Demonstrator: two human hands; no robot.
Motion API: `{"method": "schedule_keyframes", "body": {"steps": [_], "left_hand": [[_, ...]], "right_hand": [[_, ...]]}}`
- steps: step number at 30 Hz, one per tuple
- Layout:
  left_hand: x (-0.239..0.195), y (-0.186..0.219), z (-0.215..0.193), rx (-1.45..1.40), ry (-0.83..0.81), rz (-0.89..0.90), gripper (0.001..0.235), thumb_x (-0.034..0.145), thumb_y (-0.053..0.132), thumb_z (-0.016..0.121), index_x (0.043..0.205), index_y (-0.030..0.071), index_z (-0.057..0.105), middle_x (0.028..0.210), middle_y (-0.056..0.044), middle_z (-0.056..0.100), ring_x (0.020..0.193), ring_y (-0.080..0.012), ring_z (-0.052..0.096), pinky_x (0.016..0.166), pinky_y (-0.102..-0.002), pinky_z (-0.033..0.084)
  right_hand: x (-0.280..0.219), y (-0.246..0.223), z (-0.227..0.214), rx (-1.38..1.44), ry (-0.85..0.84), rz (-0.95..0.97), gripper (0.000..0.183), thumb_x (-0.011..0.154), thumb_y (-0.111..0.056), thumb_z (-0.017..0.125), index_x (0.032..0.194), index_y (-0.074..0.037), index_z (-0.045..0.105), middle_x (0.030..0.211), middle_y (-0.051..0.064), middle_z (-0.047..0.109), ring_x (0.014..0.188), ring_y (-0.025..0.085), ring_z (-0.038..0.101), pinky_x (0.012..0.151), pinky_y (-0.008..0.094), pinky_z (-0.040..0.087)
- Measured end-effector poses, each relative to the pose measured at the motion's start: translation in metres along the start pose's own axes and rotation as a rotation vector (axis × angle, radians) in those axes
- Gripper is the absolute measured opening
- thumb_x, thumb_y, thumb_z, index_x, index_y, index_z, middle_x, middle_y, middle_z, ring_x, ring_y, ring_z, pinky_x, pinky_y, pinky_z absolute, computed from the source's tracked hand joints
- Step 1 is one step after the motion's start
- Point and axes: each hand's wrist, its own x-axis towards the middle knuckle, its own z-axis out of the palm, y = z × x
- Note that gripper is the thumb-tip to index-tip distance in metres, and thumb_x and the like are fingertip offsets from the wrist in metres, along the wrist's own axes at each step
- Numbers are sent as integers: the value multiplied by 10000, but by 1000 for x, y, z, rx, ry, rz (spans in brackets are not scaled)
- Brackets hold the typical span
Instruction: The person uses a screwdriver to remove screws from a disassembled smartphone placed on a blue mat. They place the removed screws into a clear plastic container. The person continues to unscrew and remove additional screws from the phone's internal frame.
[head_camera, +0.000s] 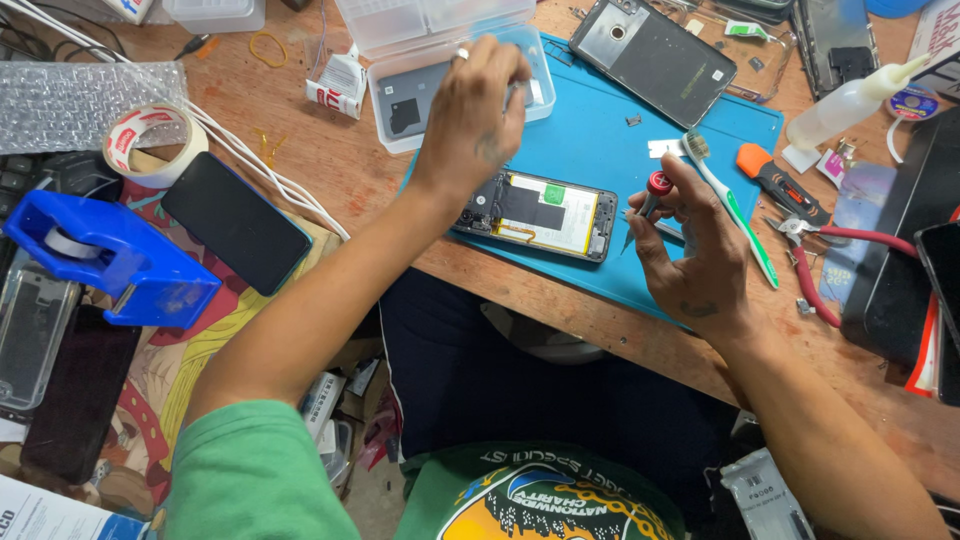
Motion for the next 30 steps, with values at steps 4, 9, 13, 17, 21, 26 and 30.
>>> {"method": "schedule_keyframes", "body": {"steps": [4,9,13,17,21,26,30], "left_hand": [[-34,23,-19,23,-207,137,272,875,205,787,1058,46,664,1083,-131,653,1058,-303,610,967,-422,487],[-66,36,-33,111,-269,232,720,632,437,880,1213,63,678,1293,-155,630,1196,-327,567,1020,-440,380],[-70,34,-32,98,-397,138,817,676,449,886,1337,62,602,1317,-141,607,1233,-293,558,1058,-466,335],[-68,28,-21,105,-491,103,862,672,471,886,1374,92,559,1255,-108,627,1204,-259,575,1073,-484,315],[-62,17,-13,38,-486,95,910,599,506,909,1339,95,576,1197,-86,614,1141,-249,596,1018,-447,349],[-54,20,-3,19,-403,113,923,506,458,948,1254,55,589,1101,-135,545,1065,-322,553,957,-439,375],[-54,31,1,-28,-416,46,809,541,375,913,1192,18,592,1070,-170,526,985,-330,599,914,-460,477]], "right_hand": [[0,0,0,13,3,9,590,1023,37,711,1531,-7,415,1213,162,647,1109,219,717,931,340,630],[-4,-2,6,-4,3,37,603,1020,52,714,1539,3,410,1205,167,646,1093,216,714,964,353,622],[-4,-2,6,-30,-4,10,599,1027,65,713,1541,0,412,1185,166,643,1072,222,715,922,332,614],[-7,3,6,38,-3,18,566,1059,70,692,1539,-3,402,1171,171,616,1102,237,712,936,326,618],[-11,7,7,25,-1,25,564,1072,75,694,1549,-2,402,1165,167,612,1115,243,709,958,328,617],[-10,7,7,19,8,32,557,1084,77,705,1553,3,415,1139,160,614,1106,238,712,947,324,614],[-7,6,3,-16,-15,12,546,1084,73,706,1540,26,409,1119,145,642,1094,223,719,910,314,614]]}}
